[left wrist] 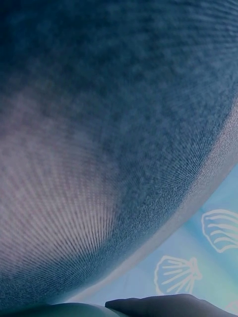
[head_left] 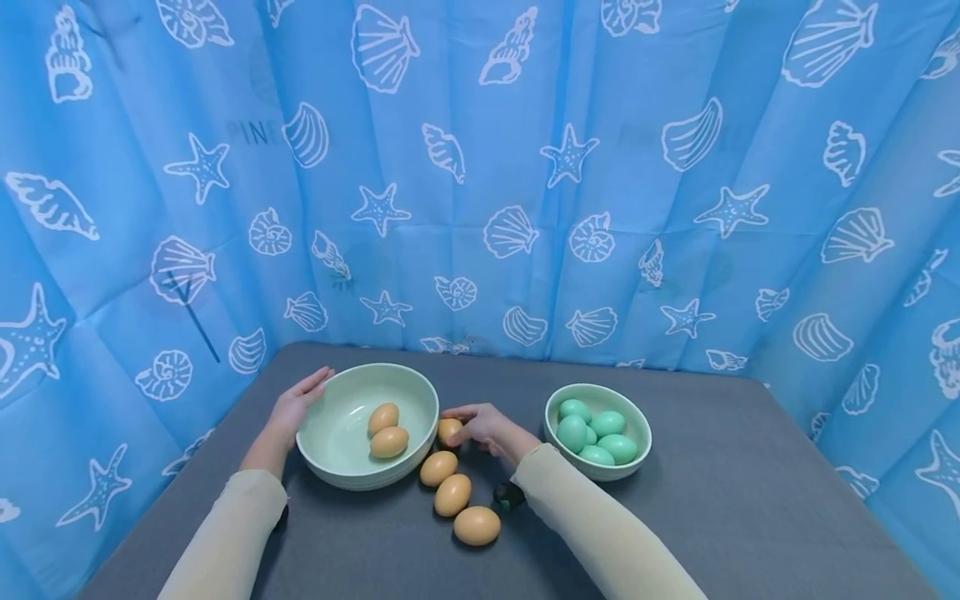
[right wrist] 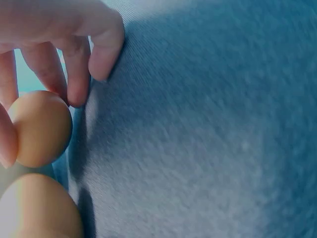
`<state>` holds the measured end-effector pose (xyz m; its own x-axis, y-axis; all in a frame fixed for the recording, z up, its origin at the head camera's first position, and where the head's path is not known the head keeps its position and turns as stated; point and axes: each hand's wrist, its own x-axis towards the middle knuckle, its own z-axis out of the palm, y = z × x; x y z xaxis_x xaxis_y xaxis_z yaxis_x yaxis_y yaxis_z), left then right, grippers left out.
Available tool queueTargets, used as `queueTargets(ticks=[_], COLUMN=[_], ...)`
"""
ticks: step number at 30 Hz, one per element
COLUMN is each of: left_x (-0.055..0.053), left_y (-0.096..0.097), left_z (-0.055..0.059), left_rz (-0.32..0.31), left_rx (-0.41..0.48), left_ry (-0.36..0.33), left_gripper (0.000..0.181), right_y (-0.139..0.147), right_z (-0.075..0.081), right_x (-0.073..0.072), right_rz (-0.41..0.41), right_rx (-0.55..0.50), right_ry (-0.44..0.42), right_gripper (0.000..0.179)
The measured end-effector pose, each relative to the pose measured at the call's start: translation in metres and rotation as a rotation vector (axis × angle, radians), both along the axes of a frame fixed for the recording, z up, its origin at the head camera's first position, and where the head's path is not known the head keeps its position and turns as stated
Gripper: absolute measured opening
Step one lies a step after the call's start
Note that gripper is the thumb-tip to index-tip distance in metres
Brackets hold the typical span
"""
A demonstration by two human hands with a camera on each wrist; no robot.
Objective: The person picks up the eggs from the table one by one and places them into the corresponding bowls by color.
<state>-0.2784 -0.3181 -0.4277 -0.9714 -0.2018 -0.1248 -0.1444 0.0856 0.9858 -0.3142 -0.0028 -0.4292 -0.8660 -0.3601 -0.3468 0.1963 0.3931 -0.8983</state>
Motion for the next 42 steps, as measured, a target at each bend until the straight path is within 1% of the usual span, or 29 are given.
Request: queueTargets(ticks=[5, 12, 17, 24, 35, 42], left_x=[0.001, 0.001, 0.001, -0.001, 0.0, -0.001], left_y=[0.0, 0.0, 0.0, 0.0, 0.001, -0.001], left_z=[-0.001, -0.001, -0.001, -0.001, 0.0, -0.001], left_rz=[0.006, 0.001, 0.0, 0.001, -0.014, -0.01], left_rx=[-0.008, 0.017, 0.014, 0.014, 0.0, 0.009], left_ry=[-0.001, 0.002, -0.002, 0.002, 0.0, 0.007], left_gripper=[0.05, 0.049, 0.049, 0.049, 0.05, 0.05], right_y=[0.007, 0.011, 0.012, 0.014, 0.013, 0.008], right_z=[0.004, 0.013, 0.02, 0.034, 0.059, 0.075], right_x=[-0.001, -0.002, -0.001, 0.0, -0.003, 0.0], right_rz=[0.021, 0.036, 0.047, 0.048, 0.042, 0.085], right_rx=[0.014, -0.026, -0.044, -0.074, -0.106, -0.131], right_ry=[-0.003, -0.014, -0.017, -0.023, -0.019, -0.008], right_gripper=[0.05, 0.051, 0.051, 0.052, 0.052, 0.052])
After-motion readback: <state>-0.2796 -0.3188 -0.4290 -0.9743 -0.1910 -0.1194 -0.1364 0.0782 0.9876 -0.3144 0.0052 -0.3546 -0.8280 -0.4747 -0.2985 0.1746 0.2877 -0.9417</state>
